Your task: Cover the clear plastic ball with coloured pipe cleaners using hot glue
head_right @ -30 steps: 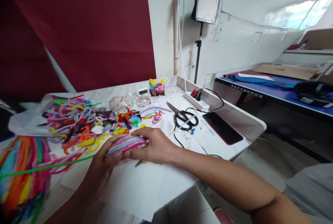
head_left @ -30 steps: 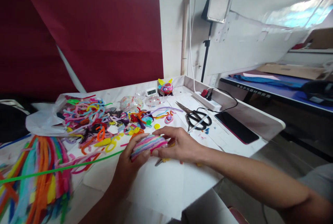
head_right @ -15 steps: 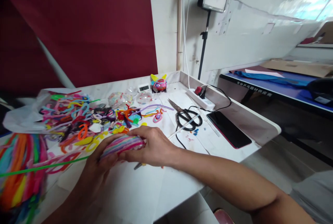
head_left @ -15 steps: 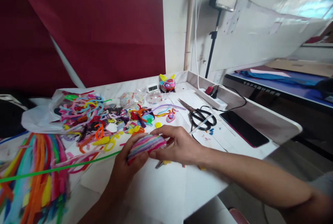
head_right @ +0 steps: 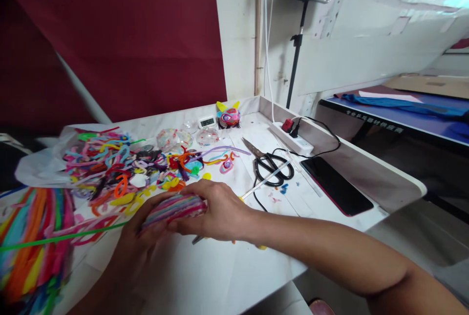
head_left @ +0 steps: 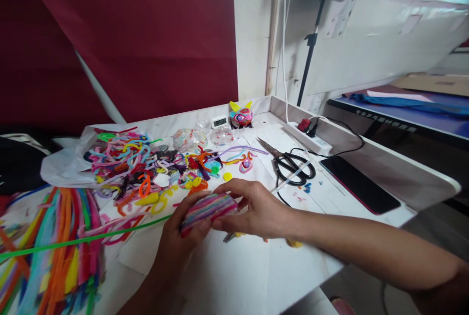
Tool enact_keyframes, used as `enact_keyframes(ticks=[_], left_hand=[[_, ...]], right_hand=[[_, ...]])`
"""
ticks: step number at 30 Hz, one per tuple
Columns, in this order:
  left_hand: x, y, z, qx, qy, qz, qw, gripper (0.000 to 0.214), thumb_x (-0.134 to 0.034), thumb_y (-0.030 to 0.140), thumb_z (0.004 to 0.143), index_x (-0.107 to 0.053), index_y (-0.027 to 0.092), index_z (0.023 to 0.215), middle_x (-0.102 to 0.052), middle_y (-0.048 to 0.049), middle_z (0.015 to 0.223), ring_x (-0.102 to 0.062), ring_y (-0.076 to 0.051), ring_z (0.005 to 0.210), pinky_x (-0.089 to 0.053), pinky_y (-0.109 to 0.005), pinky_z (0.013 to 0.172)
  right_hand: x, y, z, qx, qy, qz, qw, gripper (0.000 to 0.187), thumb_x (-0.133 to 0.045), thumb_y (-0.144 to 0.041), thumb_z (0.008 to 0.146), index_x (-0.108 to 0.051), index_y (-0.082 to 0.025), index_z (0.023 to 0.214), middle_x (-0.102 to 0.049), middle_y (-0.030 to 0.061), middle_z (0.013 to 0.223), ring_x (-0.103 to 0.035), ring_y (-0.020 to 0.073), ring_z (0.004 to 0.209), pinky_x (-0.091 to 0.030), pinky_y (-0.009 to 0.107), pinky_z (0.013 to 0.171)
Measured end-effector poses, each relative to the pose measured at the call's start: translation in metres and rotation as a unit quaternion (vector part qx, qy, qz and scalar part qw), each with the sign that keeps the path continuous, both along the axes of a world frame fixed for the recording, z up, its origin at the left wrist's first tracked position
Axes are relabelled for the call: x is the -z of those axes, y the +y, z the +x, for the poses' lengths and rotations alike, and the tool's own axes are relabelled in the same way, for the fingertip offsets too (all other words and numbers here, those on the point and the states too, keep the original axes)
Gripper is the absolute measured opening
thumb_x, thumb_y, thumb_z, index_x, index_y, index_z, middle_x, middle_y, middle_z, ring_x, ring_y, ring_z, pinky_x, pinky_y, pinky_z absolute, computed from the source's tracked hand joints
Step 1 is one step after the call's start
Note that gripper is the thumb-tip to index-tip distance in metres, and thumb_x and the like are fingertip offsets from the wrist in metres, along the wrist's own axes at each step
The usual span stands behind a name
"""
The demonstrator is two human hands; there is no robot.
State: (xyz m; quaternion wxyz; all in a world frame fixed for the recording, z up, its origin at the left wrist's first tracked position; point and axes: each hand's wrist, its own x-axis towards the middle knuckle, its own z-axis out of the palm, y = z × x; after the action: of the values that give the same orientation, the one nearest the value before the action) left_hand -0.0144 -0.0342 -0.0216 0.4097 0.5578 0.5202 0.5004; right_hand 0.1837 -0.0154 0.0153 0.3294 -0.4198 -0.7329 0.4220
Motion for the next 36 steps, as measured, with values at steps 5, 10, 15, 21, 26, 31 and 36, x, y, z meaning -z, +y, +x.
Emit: enact_keyframes(ticks=[5, 10, 15, 21, 26, 31, 36], left_hand=[[-0.005, -0.005, 0.008, -0.018, 0.001, 0.016, 1.000, 0.046, -0.076, 0.047, 0.065, -0.069, 0.023, 0.103, -0.070, -0.0072, 0.107, -0.065, -0.028, 0.096, -0.052, -0.034, 0.080], [-0.006, -0.006, 0.008, -0.024, -0.003, 0.010, 1.000, 0.042, -0.076, 0.044, 0.065, -0.069, 0.023, 0.101, -0.072, -0.0068, 0.103, -0.067, -0.028, 0.092, -0.053, -0.034, 0.078], [-0.006, -0.004, 0.003, 0.005, -0.004, 0.007, 1.000, 0.042, -0.076, 0.040, 0.066, -0.068, 0.023, 0.103, -0.072, -0.0063, 0.104, -0.067, -0.027, 0.093, -0.054, -0.034, 0.079], [-0.009, -0.006, 0.012, -0.023, -0.036, 0.018, 0.999, 0.039, -0.074, 0.041, 0.066, -0.068, 0.021, 0.099, -0.070, -0.0065, 0.102, -0.066, -0.025, 0.091, -0.052, -0.032, 0.079], [-0.008, -0.003, 0.008, -0.031, -0.030, 0.024, 0.999, 0.042, -0.074, 0.041, 0.066, -0.068, 0.020, 0.102, -0.070, -0.0078, 0.108, -0.065, -0.026, 0.096, -0.050, -0.034, 0.083], [-0.009, 0.002, -0.002, -0.018, -0.022, 0.007, 1.000, 0.045, -0.074, 0.041, 0.068, -0.067, 0.020, 0.107, -0.070, -0.0071, 0.108, -0.064, -0.026, 0.097, -0.050, -0.033, 0.082], [-0.007, 0.006, -0.005, -0.041, -0.048, 0.026, 0.998, 0.046, -0.076, 0.044, 0.067, -0.069, 0.020, 0.105, -0.069, -0.0067, 0.110, -0.062, -0.025, 0.098, -0.049, -0.033, 0.084]], right_hand=[[-0.002, 0.000, 0.005, -0.044, 0.036, -0.065, 0.996, 0.051, -0.079, -0.044, 0.070, -0.064, -0.022, 0.113, -0.070, 0.0036, 0.097, -0.070, 0.0181, 0.076, -0.057, 0.029, 0.067], [-0.004, -0.001, 0.003, -0.035, 0.026, -0.043, 0.998, 0.044, -0.079, -0.040, 0.070, -0.065, -0.020, 0.106, -0.070, 0.0025, 0.092, -0.068, 0.0167, 0.072, -0.054, 0.025, 0.060], [-0.003, 0.002, -0.001, -0.043, 0.023, 0.001, 0.999, 0.040, -0.076, -0.040, 0.073, -0.066, -0.020, 0.106, -0.070, 0.0012, 0.090, -0.066, 0.0159, 0.074, -0.052, 0.025, 0.064], [-0.007, 0.003, 0.000, -0.054, -0.026, 0.044, 0.997, 0.040, -0.073, -0.040, 0.077, -0.066, -0.020, 0.111, -0.070, 0.0032, 0.094, -0.066, 0.0181, 0.080, -0.053, 0.029, 0.072], [-0.010, 0.000, 0.025, -0.031, -0.061, 0.116, 0.991, 0.051, -0.070, -0.048, 0.080, -0.062, -0.018, 0.121, -0.067, 0.0098, 0.119, -0.064, 0.0245, 0.106, -0.052, 0.038, 0.089], [-0.001, -0.017, 0.066, -0.009, -0.164, 0.196, 0.967, 0.034, -0.061, -0.042, 0.089, -0.065, -0.020, 0.115, -0.068, 0.0112, 0.115, -0.066, 0.0236, 0.104, -0.054, 0.036, 0.089], [0.026, -0.046, 0.100, 0.044, -0.262, 0.240, 0.934, 0.040, -0.062, -0.042, 0.089, -0.062, -0.023, 0.124, -0.064, 0.0137, 0.125, -0.064, 0.0262, 0.111, -0.055, 0.040, 0.093]])
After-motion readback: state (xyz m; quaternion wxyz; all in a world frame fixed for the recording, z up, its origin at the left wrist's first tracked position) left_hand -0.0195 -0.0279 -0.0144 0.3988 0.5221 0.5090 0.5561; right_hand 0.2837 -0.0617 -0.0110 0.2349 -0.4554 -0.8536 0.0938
